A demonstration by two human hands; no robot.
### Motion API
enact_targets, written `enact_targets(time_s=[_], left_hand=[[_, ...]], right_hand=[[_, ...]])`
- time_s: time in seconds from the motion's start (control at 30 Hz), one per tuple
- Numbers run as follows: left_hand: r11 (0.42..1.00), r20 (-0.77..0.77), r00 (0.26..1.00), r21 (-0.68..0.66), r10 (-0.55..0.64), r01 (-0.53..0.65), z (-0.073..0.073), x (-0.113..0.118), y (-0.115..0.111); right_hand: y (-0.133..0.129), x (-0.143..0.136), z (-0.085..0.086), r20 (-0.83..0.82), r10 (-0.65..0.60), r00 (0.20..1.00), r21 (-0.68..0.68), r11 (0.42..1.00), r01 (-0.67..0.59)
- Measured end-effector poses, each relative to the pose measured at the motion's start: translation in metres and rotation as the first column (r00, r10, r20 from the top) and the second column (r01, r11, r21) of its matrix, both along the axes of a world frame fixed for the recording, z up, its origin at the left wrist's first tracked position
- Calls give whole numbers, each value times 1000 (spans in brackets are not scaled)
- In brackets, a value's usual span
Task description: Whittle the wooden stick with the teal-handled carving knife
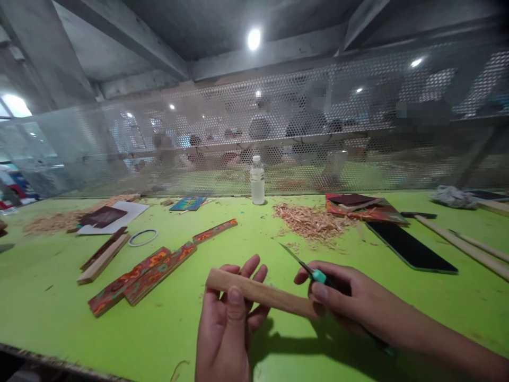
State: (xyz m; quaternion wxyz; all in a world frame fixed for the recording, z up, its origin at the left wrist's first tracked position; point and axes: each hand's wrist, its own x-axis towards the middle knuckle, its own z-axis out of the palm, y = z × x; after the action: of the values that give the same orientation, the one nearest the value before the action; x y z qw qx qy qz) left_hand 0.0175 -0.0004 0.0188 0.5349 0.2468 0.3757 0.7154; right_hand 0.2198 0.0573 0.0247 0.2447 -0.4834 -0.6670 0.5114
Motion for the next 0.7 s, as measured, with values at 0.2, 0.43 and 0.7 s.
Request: enact_targets(time_s=[0.2,0.43,0.7], left_hand=[[1000,-10,1000,5,4,-4,-1,-1,1],[999,-224,975,47,6,5,-2,-4,0],[961,-559,791,-46,-251,272,-7,-15,3]], right_hand=[[1,3,-5,-38,35,999,22,999,-34],[7,7,-3,-71,-68,995,9,998,69],[17,10,9,-282,-254,925,-13,965,262]])
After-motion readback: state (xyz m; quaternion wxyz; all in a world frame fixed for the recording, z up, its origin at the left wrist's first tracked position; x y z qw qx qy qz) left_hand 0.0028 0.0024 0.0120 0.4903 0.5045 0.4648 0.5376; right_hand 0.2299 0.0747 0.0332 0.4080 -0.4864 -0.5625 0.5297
